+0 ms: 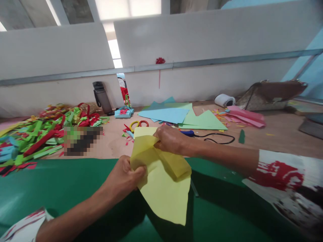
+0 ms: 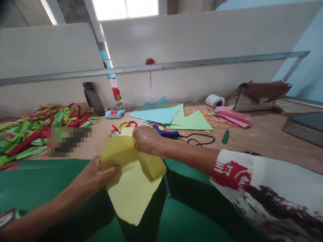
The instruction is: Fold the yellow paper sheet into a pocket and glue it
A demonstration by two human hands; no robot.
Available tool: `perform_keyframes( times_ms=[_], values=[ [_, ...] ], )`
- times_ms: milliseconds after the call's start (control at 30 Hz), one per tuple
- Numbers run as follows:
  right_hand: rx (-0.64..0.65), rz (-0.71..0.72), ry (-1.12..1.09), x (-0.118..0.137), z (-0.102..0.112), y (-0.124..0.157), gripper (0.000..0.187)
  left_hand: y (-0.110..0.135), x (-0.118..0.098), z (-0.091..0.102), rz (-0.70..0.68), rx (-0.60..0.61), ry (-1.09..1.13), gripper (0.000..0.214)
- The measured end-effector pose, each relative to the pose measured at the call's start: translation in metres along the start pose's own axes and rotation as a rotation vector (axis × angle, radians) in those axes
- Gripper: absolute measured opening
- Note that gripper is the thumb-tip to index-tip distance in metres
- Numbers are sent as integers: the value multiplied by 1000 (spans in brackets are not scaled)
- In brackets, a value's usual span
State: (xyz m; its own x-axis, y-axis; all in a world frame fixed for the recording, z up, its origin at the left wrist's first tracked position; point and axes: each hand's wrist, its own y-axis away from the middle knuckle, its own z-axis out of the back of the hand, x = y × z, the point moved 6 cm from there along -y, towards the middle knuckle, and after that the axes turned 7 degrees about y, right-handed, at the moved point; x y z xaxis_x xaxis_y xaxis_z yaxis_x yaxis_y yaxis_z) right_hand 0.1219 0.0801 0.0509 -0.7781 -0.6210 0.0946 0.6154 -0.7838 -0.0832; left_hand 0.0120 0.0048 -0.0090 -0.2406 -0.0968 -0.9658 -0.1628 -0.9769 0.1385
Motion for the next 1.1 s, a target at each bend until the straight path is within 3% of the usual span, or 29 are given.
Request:
perform_keyframes(
  times_ms=[400,600,667,800,867,1000,1100],
  values=[
    [-96,-14,-9,-2,-3,1,13,5,-4,-3,9,8,-13,25],
    [-150,-77,-210,-8,-7,-3,11,5,0,-6,-48,-8,-91,20],
    [-188,-132,-324,-15,-10,-4,20,6,0,-5,-110,-44,-180,22],
    [-324,-255,-502,-27,-9,0,64,7,-8,2,-299,-145,-378,24],
    [-339,-255,-554,-28,-7,4,57,8,-13,4,-414,-178,-479,24],
    [-322,-142,-703,-22,-1,17,18,12,-19,1,-648,-183,-686,21],
    [-486,-39,-680,-17,14,33,14,21,-28,-1,-843,-265,-785,13]
  ],
)
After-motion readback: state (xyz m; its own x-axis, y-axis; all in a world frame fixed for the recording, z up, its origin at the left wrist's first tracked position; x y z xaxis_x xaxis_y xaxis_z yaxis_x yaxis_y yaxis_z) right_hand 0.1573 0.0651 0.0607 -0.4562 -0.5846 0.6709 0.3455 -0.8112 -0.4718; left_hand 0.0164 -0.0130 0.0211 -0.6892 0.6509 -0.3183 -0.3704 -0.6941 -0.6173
